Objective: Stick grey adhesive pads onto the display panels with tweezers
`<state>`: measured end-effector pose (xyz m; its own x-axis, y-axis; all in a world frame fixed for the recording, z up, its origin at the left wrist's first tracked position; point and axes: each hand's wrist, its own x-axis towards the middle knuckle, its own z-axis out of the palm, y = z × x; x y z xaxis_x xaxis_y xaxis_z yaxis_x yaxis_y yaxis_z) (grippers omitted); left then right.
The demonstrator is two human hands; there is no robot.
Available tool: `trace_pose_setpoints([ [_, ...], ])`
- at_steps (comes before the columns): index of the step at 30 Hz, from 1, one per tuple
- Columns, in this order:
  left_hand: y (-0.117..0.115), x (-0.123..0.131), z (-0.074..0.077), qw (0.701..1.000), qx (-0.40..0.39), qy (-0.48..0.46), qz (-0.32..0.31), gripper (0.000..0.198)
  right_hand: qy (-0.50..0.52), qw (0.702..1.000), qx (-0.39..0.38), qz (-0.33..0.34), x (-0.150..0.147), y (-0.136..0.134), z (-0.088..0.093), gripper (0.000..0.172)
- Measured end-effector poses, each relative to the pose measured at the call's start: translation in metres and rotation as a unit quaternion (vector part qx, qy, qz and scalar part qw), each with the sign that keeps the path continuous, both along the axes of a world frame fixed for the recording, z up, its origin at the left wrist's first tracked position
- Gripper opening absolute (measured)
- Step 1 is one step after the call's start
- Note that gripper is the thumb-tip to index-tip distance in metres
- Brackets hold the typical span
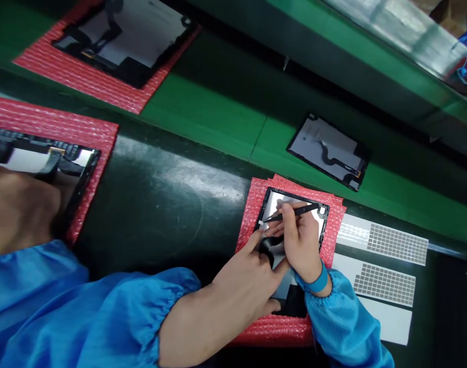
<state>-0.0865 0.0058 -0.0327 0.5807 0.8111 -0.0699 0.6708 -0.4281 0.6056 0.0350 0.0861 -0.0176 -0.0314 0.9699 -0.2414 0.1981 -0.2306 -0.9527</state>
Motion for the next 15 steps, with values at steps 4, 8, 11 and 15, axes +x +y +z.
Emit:
trace_pose_setpoints([
  [4,0.001,-0.004,0.004,1.0,0.008,0.017,0.004,0.069,-0.006,1.0,0.0,0.003,-0.001,0.0,-0.001,0.032],
  [8,0.003,-0.006,0.004,0.999,0.028,0.017,0.002,0.064,-0.015,1.0,0.0,0.009,0.0,0.001,-0.001,0.033],
  [11,0.006,-0.008,0.005,0.999,0.036,0.018,-0.008,0.06,-0.024,1.0,-0.003,0.015,0.0,0.001,-0.001,0.034],
  [15,0.014,-0.015,0.01,0.999,0.034,0.025,-0.028,0.06,-0.03,0.999,-0.013,0.02,0.0,0.001,-0.001,0.034],
])
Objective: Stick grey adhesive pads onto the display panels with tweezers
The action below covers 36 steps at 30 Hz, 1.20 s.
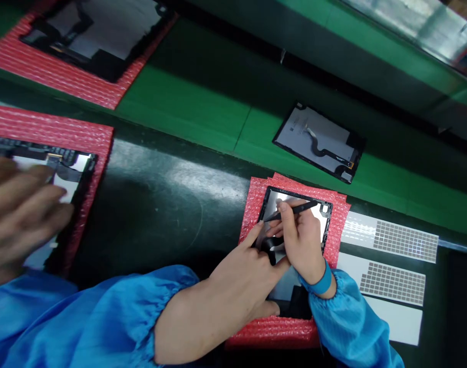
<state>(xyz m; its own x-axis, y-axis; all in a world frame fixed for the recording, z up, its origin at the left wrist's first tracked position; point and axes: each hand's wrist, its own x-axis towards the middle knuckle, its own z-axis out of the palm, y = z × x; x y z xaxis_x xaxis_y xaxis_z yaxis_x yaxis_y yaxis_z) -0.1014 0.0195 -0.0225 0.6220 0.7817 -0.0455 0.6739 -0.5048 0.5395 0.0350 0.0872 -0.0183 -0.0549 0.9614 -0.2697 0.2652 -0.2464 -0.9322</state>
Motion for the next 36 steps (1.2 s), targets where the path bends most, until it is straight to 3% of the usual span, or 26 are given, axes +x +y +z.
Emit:
trace_pose_setpoints([
  [7,0.013,-0.006,0.01,0.999,0.017,0.01,-0.036,0.063,0.037,0.999,-0.006,-0.038,-0.002,0.002,-0.004,0.037],
  [12,0.028,-0.023,0.032,0.999,0.005,-0.027,-0.021,0.047,0.13,0.988,0.001,-0.084,0.002,0.005,-0.004,0.039],
  [15,0.035,-0.042,0.043,0.999,-0.032,0.023,0.034,0.042,0.168,0.978,0.041,-0.117,0.024,0.001,0.008,0.038],
  [18,0.038,-0.055,0.037,0.984,-0.054,0.08,0.152,0.038,0.171,0.969,0.095,-0.15,0.064,-0.012,0.021,0.034],
  [21,0.037,-0.06,0.017,0.961,-0.123,-0.01,0.246,0.027,0.163,0.963,0.122,-0.178,0.109,-0.03,0.025,0.036],
  [25,0.033,-0.054,-0.001,0.941,-0.125,-0.119,0.291,0.029,0.145,0.958,0.123,-0.213,0.151,-0.047,0.018,0.04],
  [29,0.028,-0.041,0.002,0.936,-0.102,-0.145,0.305,0.025,0.144,0.953,0.131,-0.231,0.175,-0.057,0.009,0.043],
  [32,0.025,-0.025,0.007,0.914,-0.118,-0.22,0.321,0.021,0.146,0.949,0.138,-0.241,0.188,-0.063,0.001,0.041],
  [36,0.026,-0.002,0.015,0.882,-0.163,-0.317,0.308,0.041,0.159,0.945,0.138,-0.25,0.2,-0.069,-0.011,0.04],
])
